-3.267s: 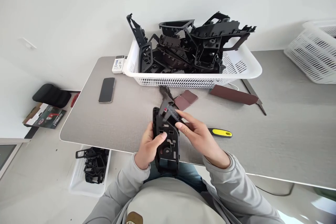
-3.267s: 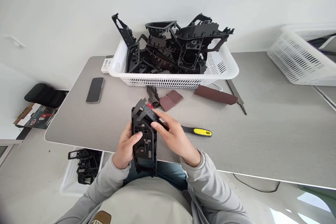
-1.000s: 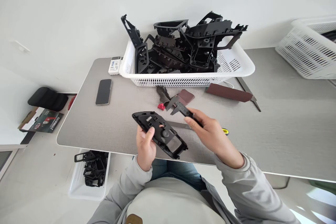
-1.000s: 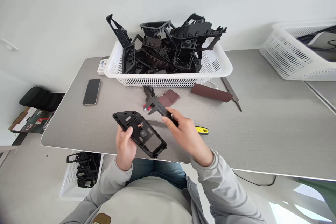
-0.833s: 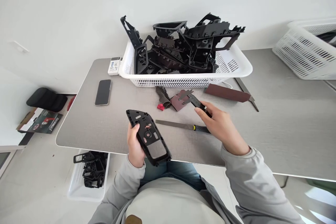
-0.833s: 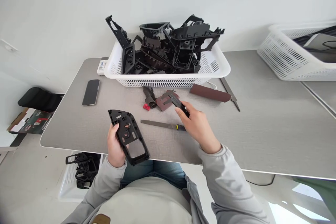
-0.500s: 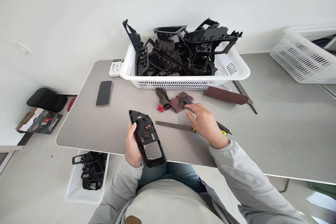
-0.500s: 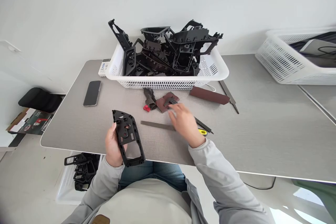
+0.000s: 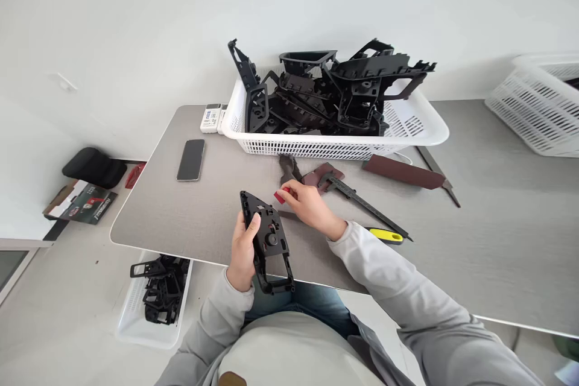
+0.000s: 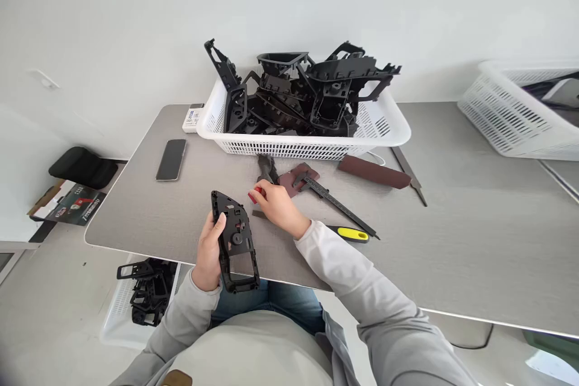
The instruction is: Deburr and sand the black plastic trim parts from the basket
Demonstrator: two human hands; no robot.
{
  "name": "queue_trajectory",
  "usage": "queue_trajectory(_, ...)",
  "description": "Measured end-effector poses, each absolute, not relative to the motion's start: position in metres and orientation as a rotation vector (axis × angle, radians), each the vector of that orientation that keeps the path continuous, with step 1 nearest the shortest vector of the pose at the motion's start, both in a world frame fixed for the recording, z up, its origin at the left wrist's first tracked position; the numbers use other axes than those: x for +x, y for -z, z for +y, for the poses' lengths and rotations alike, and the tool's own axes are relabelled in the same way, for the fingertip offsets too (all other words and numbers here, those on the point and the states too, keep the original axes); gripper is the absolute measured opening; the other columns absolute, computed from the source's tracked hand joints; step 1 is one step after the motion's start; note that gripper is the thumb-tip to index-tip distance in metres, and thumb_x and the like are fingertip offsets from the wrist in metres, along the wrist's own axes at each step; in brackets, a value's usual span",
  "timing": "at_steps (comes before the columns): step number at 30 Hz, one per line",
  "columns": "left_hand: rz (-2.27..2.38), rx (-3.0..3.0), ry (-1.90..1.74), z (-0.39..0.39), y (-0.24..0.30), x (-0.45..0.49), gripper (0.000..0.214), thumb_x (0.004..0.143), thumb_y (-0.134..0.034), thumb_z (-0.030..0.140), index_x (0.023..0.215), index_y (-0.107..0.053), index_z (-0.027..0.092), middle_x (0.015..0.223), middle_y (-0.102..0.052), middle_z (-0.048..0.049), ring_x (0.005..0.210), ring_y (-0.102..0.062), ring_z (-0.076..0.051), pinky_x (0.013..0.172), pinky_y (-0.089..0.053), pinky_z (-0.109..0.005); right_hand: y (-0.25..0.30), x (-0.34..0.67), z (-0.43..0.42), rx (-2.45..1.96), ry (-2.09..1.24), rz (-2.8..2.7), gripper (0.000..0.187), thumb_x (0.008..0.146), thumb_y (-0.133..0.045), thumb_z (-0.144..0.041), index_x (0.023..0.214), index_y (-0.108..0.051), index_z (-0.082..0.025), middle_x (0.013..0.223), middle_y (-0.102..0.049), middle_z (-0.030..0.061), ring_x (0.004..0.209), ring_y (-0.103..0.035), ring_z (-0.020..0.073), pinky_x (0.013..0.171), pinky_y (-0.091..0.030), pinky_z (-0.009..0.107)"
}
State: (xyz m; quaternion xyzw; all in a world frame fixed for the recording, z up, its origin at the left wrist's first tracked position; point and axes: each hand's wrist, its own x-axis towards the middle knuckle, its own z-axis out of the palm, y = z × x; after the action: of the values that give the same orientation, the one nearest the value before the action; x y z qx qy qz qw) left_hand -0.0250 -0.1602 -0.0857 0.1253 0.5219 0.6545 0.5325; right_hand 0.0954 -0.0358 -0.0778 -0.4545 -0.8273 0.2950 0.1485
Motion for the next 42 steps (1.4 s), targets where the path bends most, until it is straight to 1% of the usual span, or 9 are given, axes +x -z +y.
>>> queue_trajectory(3,1.279,0.304,-1.635,-0.16,0.089,-0.021,0.047,0.071,-0.078,0.054,0.1,-0.062,0.021,0.086,-0.068,0.0012,0.071,-0.064,-0.012,0.068,-0.052,-0.025,0.068,0.103,-0.052,-1.1,-1.168,-2.035,0.034,0.097,-0.046,-0.047,0.084,-0.059,-0.018,0.057,-0.057,-0.0029,0.048,-0.05,0.0115,0.049,-0.041,0.023)
queue_trajectory(6,1.31,0.338,-1.702,-0.159,0.095,-0.016,0.048,0.072,-0.074,0.06,0.099,-0.061,0.022,0.088,-0.066,0.0011,0.076,-0.063,-0.013,0.07,-0.052,-0.025,0.056,0.109,-0.073,-0.958,-1.277,-1.879,0.037,0.093,-0.051,-0.053,0.081,-0.06,-0.019,0.052,-0.053,-0.0041,0.044,-0.044,0.0101,0.044,-0.037,0.022)
queue_trajectory(11,1.35,0.451,-1.715,-0.162,0.103,-0.01,0.044,0.08,-0.067,0.06,0.1,-0.058,0.022,0.094,-0.065,-0.0009,0.088,-0.064,-0.017,0.08,-0.052,-0.029,0.054,0.104,-0.097,-0.914,-1.124,-2.013,0.032,0.094,-0.054,-0.048,0.082,-0.062,-0.019,0.061,-0.064,-0.0002,0.049,-0.052,0.0114,0.048,-0.043,0.023)
queue_trajectory(17,1.433,0.533,-1.711,-0.169,0.101,-0.008,0.039,0.083,-0.066,0.055,0.1,-0.053,0.022,0.093,-0.063,-0.0003,0.088,-0.062,-0.016,0.082,-0.05,-0.029,0.073,0.097,-0.109,-0.878,-0.982,-2.038,0.03,0.097,-0.048,-0.045,0.086,-0.062,-0.021,0.07,-0.069,0.0027,0.057,-0.062,0.0145,0.055,-0.048,0.025)
queue_trajectory(24,1.497,0.631,-1.582,-0.175,0.089,-0.01,0.033,0.085,-0.063,0.048,0.098,-0.047,0.022,0.09,-0.06,0.0005,0.087,-0.059,-0.016,0.084,-0.048,-0.031,0.085,0.097,-0.115,-0.892,-1.15,-1.925,0.028,0.096,-0.049,-0.046,0.085,-0.058,-0.022,0.068,-0.065,0.001,0.054,-0.057,0.0137,0.053,-0.046,0.025)
queue_trajectory(32,1.82,0.851,-1.445,-0.195,0.068,-0.03,0.016,0.086,-0.056,0.024,0.097,-0.045,0.022,0.09,-0.057,-0.0012,0.086,-0.057,-0.018,0.083,-0.048,-0.035,0.096,0.074,-0.12,-0.867,-1.462,-1.827,0.035,0.089,-0.053,-0.055,0.082,-0.057,-0.022,0.062,-0.058,-0.0017,0.05,-0.051,0.0133,0.051,-0.043,0.026)
queue_trajectory(37,2.119,1.042,-1.401,-0.21,0.072,-0.036,0.022,0.083,-0.053,0.015,0.103,-0.047,0.022,0.098,-0.059,-0.0065,0.096,-0.059,-0.023,0.09,-0.048,-0.041,0.108,0.075,-0.096,-1.125,-1.124,-1.957,0.05,0.08,-0.049,-0.068,0.08,-0.062,-0.02,0.068,-0.066,0.0065,0.06,-0.059,0.0205,0.064,-0.047,0.035)
queue_trajectory(39,2.168,1.122,-1.364,-0.215,0.075,-0.038,0.024,0.083,-0.052,0.013,0.105,-0.047,0.022,0.1,-0.059,-0.0079,0.095,-0.06,-0.023,0.089,-0.05,-0.041,0.114,0.079,-0.088,-1.227,-0.923,-2.069,0.06,0.077,-0.045,-0.072,0.09,-0.065,-0.017,0.066,-0.063,0.0081,0.064,-0.06,0.026,0.064,-0.047,0.04)
queue_trajectory(42,2.161,1.315,-1.327,-0.221,0.077,-0.041,0.029,0.085,-0.05,0.014,0.113,-0.049,0.022,0.108,-0.06,-0.0102,0.103,-0.06,-0.025,0.092,-0.05,-0.041,0.114,0.075,-0.093,-1.226,-0.789,-2.067,0.066,0.08,-0.046,-0.068,0.113,-0.062,-0.013,0.088,-0.067,0.0137,0.071,-0.061,0.027,0.066,-0.048,0.042)
